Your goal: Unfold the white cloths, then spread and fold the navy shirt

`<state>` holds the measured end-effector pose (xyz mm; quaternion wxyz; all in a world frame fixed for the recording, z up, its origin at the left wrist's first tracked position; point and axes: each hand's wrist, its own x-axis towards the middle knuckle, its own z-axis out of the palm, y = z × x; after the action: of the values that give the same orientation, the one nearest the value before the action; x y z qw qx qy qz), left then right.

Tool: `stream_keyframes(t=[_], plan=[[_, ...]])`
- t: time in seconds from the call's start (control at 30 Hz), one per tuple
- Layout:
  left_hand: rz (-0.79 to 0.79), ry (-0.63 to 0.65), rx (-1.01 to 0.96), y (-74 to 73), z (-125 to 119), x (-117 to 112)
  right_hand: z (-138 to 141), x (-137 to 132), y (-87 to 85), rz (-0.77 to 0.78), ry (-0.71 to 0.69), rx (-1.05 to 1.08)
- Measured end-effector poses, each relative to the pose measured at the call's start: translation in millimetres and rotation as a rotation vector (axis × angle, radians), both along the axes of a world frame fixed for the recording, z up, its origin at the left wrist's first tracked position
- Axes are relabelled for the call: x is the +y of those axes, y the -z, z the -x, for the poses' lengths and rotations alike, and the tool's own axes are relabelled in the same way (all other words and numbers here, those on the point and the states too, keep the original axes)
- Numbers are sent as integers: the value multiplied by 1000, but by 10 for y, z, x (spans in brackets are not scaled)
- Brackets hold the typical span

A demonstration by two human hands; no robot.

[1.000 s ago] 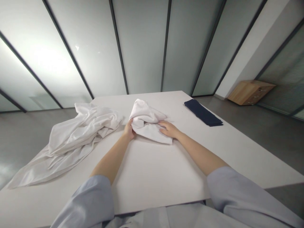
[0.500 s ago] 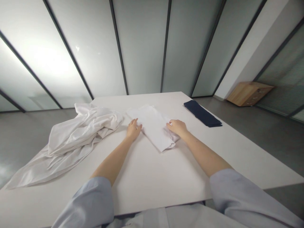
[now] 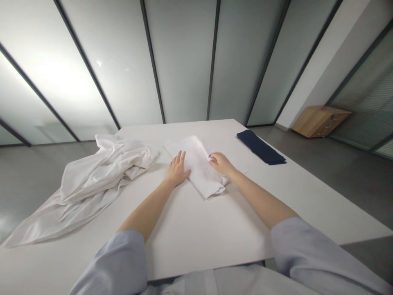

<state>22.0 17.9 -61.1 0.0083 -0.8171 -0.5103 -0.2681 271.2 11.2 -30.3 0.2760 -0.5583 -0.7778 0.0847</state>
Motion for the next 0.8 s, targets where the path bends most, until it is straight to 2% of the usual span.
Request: stream_keyframes(t=[0.13,0.2,0.23,0.3,0.4,0.53,0.67,0.73,0.8], plan=[[-89,167,71,-81,-46,-68,359,-194,-71,305,-492,146],[-73,251,139,-105,-48,-75,428,-217,-100,396,-613,188],[-52,280,165,-111,-45,-69,421,-196,-103,396,-608,226],[-7,301,174,-113,-37,-40,333,-102,-73,306,-468,297],[16,240,91,-107,-13,21,105,90,77,173,-191,277],[-18,110,-23,-115,87,83,-144,277,318,266,-80,99],[6,-141,-164,-146,301,128,-292,337,359,252,14,-108],[20,-304,-271,-163,414,158,-363,324,310,238,144,-188],[37,-419,-375,-177,492,192,-432,291,254,219,334,-219]])
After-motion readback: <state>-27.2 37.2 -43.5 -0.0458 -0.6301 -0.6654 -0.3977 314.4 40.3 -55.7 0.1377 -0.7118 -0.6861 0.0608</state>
